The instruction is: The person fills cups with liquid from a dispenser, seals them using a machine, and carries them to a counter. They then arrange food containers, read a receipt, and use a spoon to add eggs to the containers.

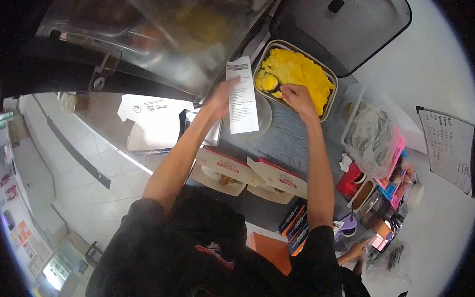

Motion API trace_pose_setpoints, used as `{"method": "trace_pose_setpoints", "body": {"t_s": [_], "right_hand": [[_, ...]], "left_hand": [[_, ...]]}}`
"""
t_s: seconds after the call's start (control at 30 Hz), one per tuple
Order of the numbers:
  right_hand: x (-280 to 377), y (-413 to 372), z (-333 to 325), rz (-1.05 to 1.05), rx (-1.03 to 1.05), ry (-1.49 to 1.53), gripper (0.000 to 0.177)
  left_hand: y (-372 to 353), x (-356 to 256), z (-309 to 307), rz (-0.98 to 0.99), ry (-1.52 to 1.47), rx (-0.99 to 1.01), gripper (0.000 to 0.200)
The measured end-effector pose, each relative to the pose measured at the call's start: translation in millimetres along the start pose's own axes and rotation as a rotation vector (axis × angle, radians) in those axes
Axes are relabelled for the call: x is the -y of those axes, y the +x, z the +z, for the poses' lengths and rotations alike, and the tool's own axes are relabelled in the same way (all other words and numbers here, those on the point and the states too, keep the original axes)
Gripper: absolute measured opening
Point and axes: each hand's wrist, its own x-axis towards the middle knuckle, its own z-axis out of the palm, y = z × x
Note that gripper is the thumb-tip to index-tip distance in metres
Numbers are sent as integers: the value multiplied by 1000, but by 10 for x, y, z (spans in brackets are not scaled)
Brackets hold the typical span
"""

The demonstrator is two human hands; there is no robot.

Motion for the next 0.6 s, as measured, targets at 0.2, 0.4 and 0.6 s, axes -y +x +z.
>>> {"method": "trace_pose_setpoints", "body": {"t_s": [0.2, 0.4, 0.6], "right_hand": [[-8, -108, -146, 109, -60, 322, 27], [232, -314, -130, 66, -208, 466, 22], [539, -1087, -288, 16, -280, 636, 18]], "left_hand": [[-85, -50, 90, -1, 22, -42, 34], [-146, -86, 107, -11, 43, 22, 40], [-572, -186, 322, 9, 100, 111, 47]]}}
